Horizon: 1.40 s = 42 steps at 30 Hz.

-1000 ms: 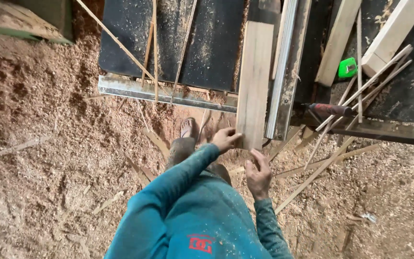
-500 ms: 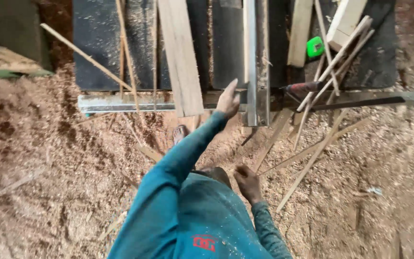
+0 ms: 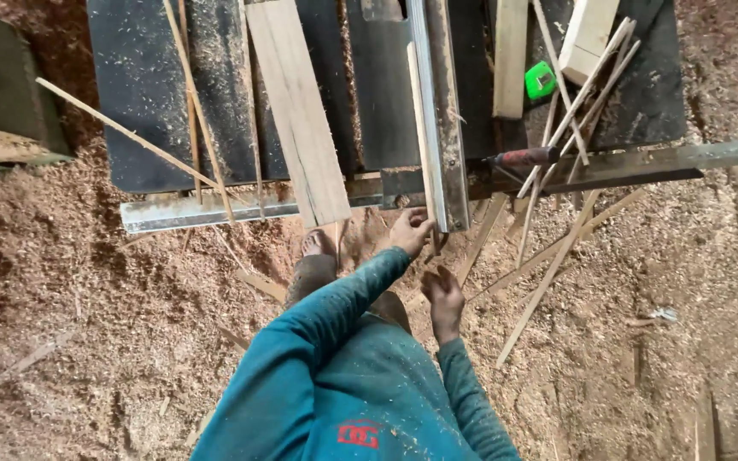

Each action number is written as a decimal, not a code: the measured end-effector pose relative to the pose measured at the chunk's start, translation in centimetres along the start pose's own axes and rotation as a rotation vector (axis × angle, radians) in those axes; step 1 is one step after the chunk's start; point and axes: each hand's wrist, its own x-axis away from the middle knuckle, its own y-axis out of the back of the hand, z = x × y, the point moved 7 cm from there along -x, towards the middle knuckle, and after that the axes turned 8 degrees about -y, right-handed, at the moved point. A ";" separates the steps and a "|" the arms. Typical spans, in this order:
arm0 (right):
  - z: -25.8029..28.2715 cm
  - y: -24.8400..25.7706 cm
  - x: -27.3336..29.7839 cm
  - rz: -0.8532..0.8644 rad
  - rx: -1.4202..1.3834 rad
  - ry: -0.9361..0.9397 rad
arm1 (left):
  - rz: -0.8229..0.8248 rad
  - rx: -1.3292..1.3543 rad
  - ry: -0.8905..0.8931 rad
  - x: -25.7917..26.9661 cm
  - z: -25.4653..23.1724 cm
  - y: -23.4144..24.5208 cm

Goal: Using a table saw to cut multiple thin strips from a wooden board.

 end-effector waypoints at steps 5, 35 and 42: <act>1.5 -3.7 -3.0 0.108 -0.445 -0.243 | 0.060 -0.432 -0.142 1.0 -4.6 1.7; 13.6 -16.6 -13.1 -0.167 1.837 1.149 | 0.241 -1.417 -0.714 -10.0 -24.2 -0.9; 14.4 -18.3 -15.6 -0.149 1.838 1.195 | 0.221 -1.419 -0.718 -12.1 -25.9 -0.9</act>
